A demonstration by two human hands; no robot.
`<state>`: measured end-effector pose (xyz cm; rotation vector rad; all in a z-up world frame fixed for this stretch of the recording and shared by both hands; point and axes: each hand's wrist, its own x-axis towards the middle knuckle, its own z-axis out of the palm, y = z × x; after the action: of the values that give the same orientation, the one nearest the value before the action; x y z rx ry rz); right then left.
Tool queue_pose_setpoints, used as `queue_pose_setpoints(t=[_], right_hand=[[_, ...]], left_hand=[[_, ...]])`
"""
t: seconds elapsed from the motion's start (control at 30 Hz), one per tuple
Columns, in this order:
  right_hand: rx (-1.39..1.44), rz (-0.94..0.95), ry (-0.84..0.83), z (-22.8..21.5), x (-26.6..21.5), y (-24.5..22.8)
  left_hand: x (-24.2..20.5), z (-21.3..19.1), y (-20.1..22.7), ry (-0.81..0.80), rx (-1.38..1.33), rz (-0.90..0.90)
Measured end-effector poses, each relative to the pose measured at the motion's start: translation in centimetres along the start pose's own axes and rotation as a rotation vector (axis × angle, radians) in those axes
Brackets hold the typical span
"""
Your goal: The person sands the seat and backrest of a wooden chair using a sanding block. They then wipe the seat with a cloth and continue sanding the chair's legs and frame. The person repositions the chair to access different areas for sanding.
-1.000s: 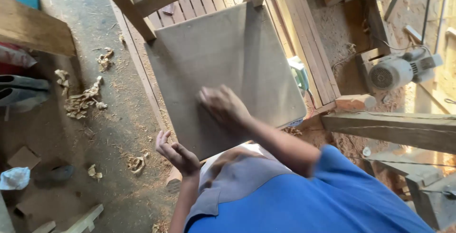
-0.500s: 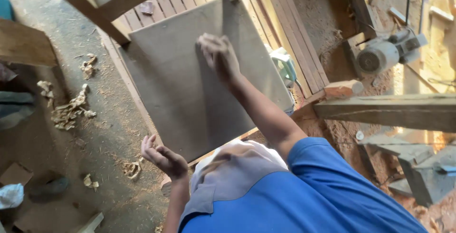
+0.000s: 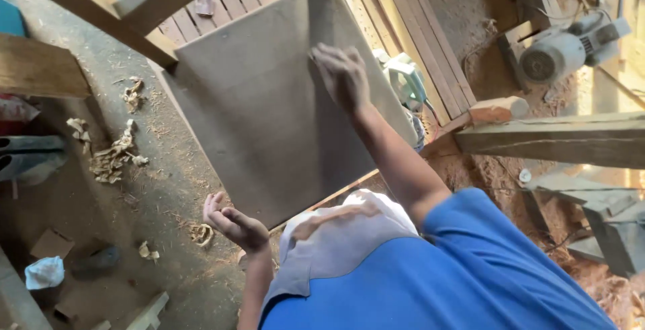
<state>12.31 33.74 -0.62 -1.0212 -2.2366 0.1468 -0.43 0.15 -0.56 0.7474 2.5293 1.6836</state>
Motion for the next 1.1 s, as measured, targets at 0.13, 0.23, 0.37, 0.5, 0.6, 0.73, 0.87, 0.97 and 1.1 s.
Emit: queue_pose_setpoints(t=[0.13, 0.23, 0.37, 0.5, 0.6, 0.73, 0.87, 0.97, 1.1], right_hand=[[0.002, -0.194, 0.093, -2.9, -2.4, -0.3], [-0.072, -0.361, -0.159, -10.0, -9.4, -1.6], [0.105, -0.039, -0.08, -11.9, -12.9, -0.4], [0.072, -0.254, -0.063, -5.2, -4.5, 0.3], [-0.37, -0.378, 0.041, 3.0, 3.8, 0.4], [0.2, -0.079, 0.052, 8.2, 9.2, 0.7], [-0.313, -0.319, -0.043, 0.1, -0.8, 1.4], [0.042, -0.194, -0.38, -6.4, -12.7, 1.4], [0.154, -0.05, -0.104, -11.9, -12.6, -1.7]], left_hand=[[0.2, 0.1, 1.4, -0.043, 0.009, 0.003], [0.3, 0.2, 2.2, 0.009, 0.091, 0.007], [0.1, 0.6, 2.1, 0.062, 0.098, 0.049], [-0.1, 0.4, 2.3, 0.09, 0.118, -0.021], [0.0, 0.6, 2.8, 0.116, 0.133, -0.017], [0.0, 0.6, 2.6, 0.083, 0.167, 0.121], [0.0, 0.6, 2.5, 0.079, 0.063, 0.011], [0.3, 0.3, 2.7, 0.076, 0.051, 0.052], [-0.2, 0.8, 2.2, 0.126, -0.009, 0.115]])
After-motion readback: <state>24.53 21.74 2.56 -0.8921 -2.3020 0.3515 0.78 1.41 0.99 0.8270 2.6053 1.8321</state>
